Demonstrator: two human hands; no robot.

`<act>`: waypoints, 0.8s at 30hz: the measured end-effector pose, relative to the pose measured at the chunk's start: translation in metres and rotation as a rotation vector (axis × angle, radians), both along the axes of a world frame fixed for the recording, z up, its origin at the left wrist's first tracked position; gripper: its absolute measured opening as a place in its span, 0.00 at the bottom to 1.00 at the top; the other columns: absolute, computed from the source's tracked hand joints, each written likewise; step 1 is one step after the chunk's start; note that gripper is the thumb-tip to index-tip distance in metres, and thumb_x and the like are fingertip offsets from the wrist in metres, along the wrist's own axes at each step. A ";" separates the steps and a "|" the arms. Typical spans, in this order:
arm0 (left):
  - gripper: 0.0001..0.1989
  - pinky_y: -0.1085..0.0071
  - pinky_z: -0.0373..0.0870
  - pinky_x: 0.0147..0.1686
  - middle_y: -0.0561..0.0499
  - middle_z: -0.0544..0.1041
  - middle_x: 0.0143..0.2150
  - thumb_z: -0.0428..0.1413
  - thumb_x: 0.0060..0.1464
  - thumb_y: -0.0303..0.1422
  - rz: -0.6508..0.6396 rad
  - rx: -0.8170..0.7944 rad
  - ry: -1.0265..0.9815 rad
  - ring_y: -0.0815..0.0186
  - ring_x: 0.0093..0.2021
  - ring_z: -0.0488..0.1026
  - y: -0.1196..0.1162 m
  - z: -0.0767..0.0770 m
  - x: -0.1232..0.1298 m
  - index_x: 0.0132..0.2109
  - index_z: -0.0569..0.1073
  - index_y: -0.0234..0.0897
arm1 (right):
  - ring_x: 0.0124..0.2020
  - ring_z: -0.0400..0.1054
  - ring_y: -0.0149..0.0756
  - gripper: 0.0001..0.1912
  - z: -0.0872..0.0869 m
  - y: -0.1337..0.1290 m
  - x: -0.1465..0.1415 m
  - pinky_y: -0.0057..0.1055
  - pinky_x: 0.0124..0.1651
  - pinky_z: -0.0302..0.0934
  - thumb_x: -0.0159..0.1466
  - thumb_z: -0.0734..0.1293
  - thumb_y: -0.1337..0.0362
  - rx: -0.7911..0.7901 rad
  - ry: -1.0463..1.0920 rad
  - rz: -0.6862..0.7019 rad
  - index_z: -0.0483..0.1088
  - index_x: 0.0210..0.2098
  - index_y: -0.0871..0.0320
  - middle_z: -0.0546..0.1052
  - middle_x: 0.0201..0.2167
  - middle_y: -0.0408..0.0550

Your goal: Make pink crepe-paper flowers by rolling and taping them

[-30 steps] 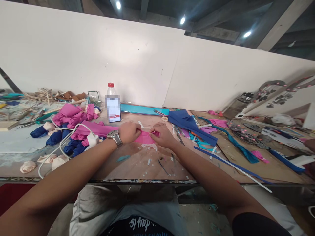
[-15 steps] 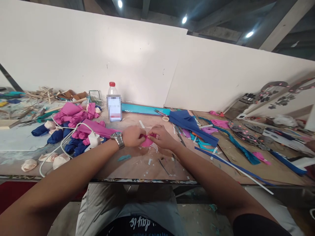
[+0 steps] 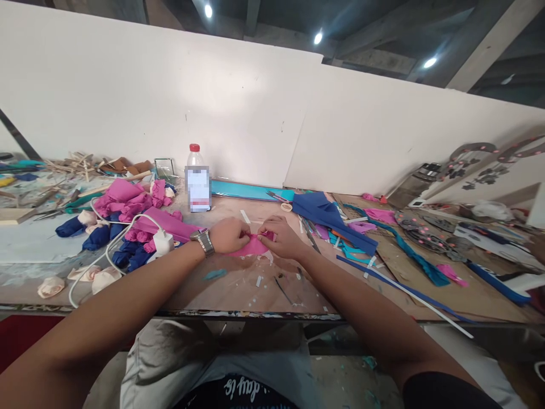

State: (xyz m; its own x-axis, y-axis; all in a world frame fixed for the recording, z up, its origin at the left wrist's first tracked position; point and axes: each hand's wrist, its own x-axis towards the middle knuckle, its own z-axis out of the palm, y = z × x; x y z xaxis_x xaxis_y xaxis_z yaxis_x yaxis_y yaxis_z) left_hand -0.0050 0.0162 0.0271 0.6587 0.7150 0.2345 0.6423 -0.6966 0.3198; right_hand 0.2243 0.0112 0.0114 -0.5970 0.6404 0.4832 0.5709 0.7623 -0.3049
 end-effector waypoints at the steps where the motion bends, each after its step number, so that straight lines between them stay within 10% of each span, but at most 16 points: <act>1: 0.12 0.68 0.53 0.28 0.50 0.78 0.25 0.51 0.54 0.32 0.002 -0.011 -0.008 0.65 0.25 0.67 0.000 0.000 0.000 0.30 0.80 0.38 | 0.42 0.71 0.41 0.13 0.000 -0.001 0.000 0.43 0.54 0.54 0.70 0.66 0.54 -0.001 0.008 0.003 0.74 0.34 0.55 0.79 0.32 0.47; 24: 0.12 0.69 0.50 0.28 0.54 0.69 0.21 0.52 0.58 0.32 -0.055 -0.150 -0.092 0.69 0.24 0.60 0.000 0.002 0.002 0.28 0.75 0.35 | 0.36 0.73 0.37 0.13 0.005 -0.005 -0.003 0.41 0.50 0.51 0.70 0.68 0.55 0.093 0.021 -0.030 0.79 0.34 0.53 0.83 0.31 0.44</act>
